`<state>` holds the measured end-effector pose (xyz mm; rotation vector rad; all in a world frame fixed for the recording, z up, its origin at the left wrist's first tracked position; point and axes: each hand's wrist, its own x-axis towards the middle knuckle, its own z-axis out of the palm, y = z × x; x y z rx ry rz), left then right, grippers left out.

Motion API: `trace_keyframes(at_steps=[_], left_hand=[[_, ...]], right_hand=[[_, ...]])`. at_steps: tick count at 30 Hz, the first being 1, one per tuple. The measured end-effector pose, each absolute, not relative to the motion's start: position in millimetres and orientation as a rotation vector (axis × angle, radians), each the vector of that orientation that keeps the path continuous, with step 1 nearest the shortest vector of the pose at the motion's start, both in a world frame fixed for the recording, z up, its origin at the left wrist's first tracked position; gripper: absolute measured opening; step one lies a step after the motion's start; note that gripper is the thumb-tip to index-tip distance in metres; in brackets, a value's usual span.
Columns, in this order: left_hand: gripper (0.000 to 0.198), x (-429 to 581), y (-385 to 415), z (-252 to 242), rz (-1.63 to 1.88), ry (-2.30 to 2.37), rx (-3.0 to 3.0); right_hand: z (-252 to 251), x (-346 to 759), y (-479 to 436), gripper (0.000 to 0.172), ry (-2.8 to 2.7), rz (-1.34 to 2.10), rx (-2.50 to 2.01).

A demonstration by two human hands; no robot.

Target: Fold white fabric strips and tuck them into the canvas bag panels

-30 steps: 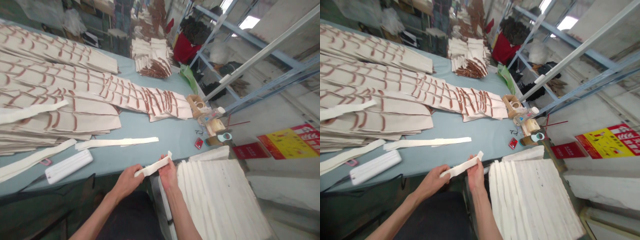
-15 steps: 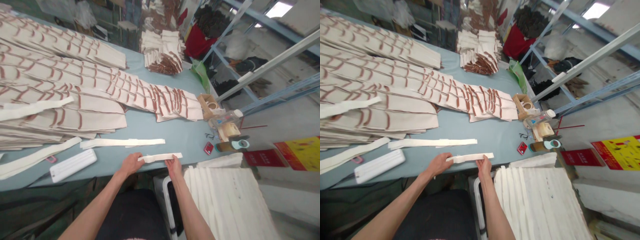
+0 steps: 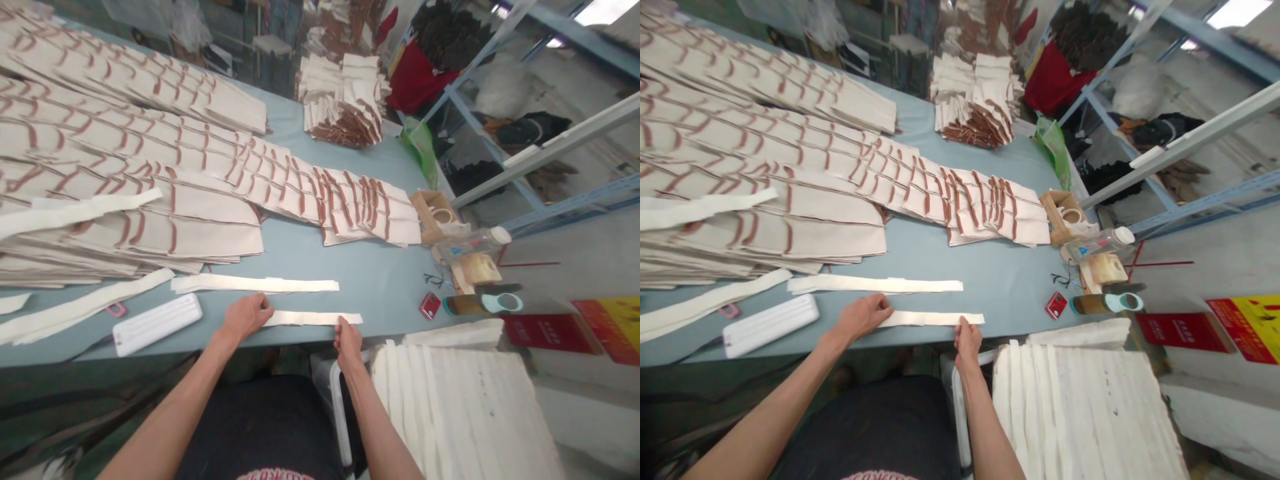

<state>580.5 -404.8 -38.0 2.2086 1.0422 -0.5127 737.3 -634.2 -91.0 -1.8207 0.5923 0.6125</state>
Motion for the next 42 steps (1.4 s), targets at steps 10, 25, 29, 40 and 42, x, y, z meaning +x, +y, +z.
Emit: trace_keyframes(at_steps=[10, 25, 29, 40, 42], left_hand=[[0.023, 556.2, -405.7, -46.2, -0.122, 1.212, 2.438], [0.024, 493.6, -492.6, -76.1, 0.418, 0.989, 2.669], [0.026, 499.1, -488.6, -82.9, 0.418, 1.009, 2.702], [0.030, 508.5, -487.1, -81.5, 0.385, 1.094, 2.761], [0.031, 509.0, -488.1, -82.0, 0.381, 1.105, 2.758]], right_hand=[[-83.5, 746.4, -640.8, 0.024, 0.614, 0.795, -1.676], [-71.1, 762.6, -665.3, 0.027, 0.533, 1.042, -1.792], [-72.9, 771.0, -669.5, 0.031, 0.539, 1.106, -1.766], [-65.7, 796.4, -681.0, 0.039, 0.567, 1.330, -1.546], [-62.4, 800.7, -681.7, 0.040, 0.574, 1.350, -1.515]])
